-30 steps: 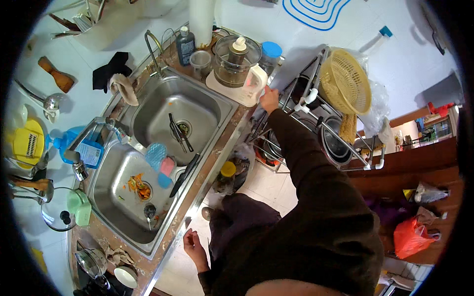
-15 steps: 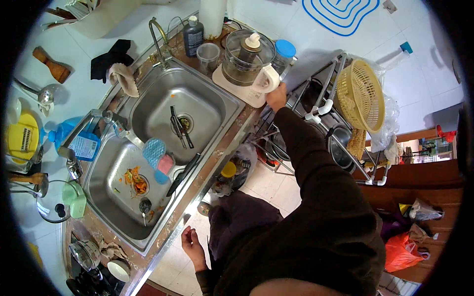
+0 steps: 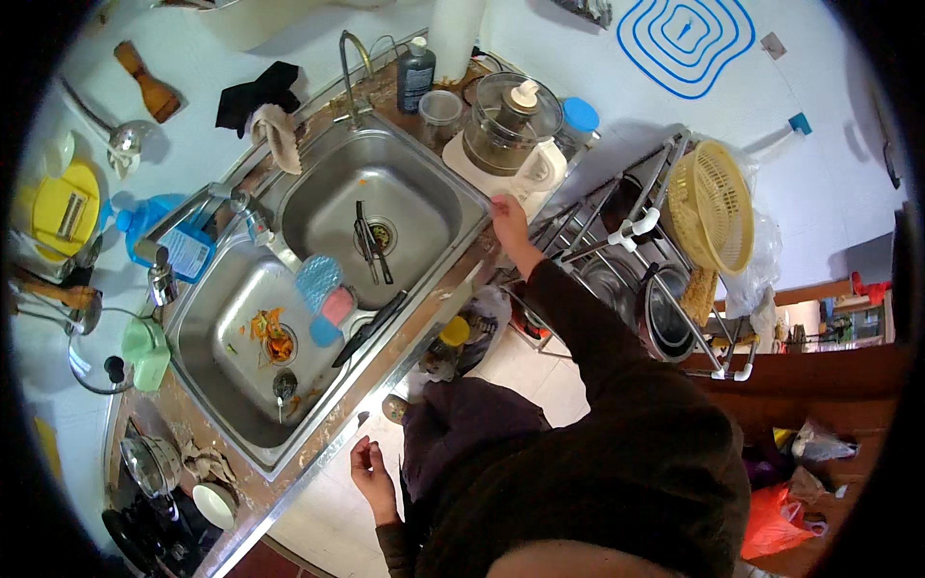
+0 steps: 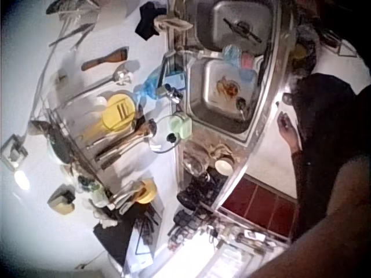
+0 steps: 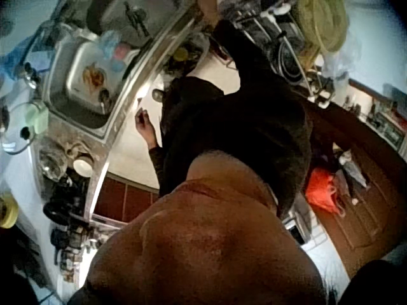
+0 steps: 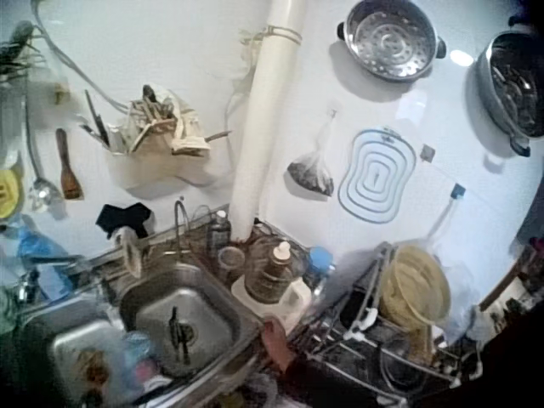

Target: The person slices a carrot into rounds on a cutting board using a knife. They then transfer the carrot pieces into a pot. Next, they use scissors to open two packets of seasoning and pour the contents into the pot. Finally, they pour water from a glass pitcher into the pot.

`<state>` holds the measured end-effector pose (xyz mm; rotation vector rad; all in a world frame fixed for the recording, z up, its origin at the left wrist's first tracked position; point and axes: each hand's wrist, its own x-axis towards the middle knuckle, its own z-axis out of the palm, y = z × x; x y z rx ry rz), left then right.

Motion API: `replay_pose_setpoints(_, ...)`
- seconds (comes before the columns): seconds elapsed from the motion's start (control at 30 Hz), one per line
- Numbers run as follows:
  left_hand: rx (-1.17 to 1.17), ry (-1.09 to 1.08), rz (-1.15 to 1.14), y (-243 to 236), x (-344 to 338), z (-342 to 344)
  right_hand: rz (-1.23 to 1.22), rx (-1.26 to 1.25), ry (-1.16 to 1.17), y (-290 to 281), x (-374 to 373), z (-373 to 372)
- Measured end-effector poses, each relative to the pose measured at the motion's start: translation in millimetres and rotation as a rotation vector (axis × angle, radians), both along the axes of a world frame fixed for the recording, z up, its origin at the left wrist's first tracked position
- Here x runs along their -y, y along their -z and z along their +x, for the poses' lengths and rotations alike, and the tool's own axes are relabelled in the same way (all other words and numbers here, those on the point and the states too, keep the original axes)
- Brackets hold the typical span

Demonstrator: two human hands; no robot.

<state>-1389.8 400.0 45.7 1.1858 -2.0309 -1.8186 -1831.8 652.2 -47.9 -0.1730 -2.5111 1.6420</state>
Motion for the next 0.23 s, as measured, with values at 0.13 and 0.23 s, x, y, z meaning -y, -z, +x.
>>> replay_pose_setpoints(0.13,0.039,-0.055,-0.022,-8,-3,9,0.360,-0.095,-0.323,-27,22,-55)
replay_pose_setpoints(0.23,0.027,-0.095,-0.009,-4,-8,21,0.489,0.048,-0.415,-37,27,-80)
